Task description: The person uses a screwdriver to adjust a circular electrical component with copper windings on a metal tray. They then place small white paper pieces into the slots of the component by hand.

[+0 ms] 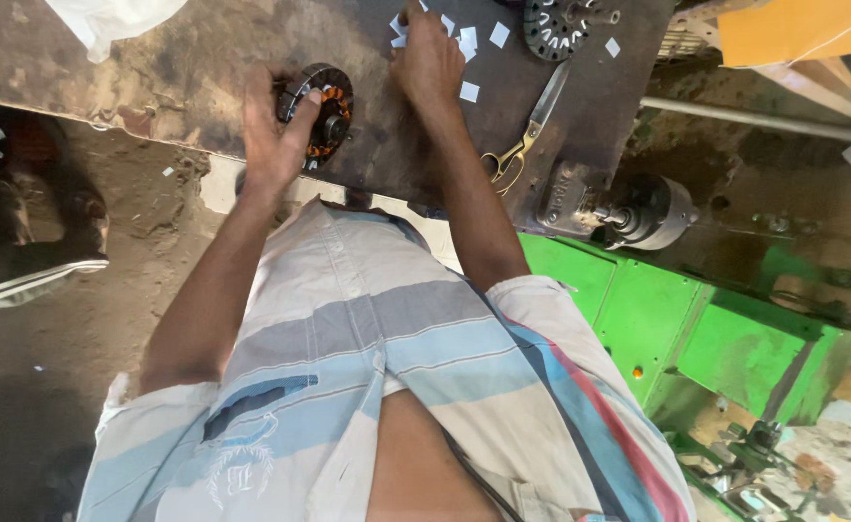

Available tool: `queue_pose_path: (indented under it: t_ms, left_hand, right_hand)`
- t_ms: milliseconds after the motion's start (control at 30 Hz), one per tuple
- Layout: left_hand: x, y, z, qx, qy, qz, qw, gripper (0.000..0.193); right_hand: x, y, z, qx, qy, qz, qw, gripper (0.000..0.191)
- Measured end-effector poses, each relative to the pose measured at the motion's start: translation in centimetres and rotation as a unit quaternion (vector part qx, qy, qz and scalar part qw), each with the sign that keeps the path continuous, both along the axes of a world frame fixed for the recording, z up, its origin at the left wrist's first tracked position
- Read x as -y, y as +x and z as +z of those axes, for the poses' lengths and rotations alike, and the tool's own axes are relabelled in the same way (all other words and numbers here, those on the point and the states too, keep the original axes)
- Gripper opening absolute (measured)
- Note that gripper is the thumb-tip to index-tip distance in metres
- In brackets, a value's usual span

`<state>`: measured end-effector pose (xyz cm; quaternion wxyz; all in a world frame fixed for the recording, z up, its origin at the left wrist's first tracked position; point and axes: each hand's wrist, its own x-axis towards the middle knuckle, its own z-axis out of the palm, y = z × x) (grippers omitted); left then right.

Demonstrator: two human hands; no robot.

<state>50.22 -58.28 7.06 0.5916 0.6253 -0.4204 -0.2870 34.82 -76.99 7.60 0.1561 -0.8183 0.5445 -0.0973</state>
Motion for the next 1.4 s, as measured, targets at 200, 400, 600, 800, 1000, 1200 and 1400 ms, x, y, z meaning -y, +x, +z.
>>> queue_pose_path:
  t_ms: [200, 400, 600, 800, 1000, 1200, 1400]
  left_hand:
    - [1.5, 0.9, 0.2, 0.094, 0.021, -0.062, 0.993, 0.057]
    - [1.6, 0.6, -0.5, 0.074, 0.037, -0.045, 0.996, 0.049]
    - [0.4, -1.1, -1.6, 0.009, 0.001, 0.031, 0.999, 0.043]
    - [-0.4, -2.1, -3.2, 0.035, -0.071, 0.077, 0.994, 0.049]
    - [-0.5, 0.2, -1.6, 0.1, -0.065, -0.01, 0.993, 0.044]
    - [0.0, 0.2, 1.1, 0.071, -0.078, -0.029, 0.994, 0.032]
    - [-0.1, -0.1, 0.5, 0.055, -0.069, 0.004, 0.996, 0.041]
  right_hand:
    - [0.2, 0.1, -0.5, -0.009, -0.035, 0.004, 0.999, 0.037]
    - [0.5, -0.1, -1.2, 0.02, -0.043, 0.03, 0.998, 0.039]
    - [-0.8, -1.1, -1.7, 0.222, -0.009, 0.052, 0.974, 0.013]
    - [-5.1, -1.1, -1.0, 0.434, 0.079, 0.102, 0.892, 0.016]
    - [-8.9, 0.4, -0.3, 0.519, 0.177, 0.143, 0.824, 0.019]
    - [-9.0, 1.9, -0.7, 0.525, 0.134, 0.097, 0.835, 0.008]
    - [-7.7, 1.8, -1.3, 0.507, 0.152, 0.152, 0.835, 0.004]
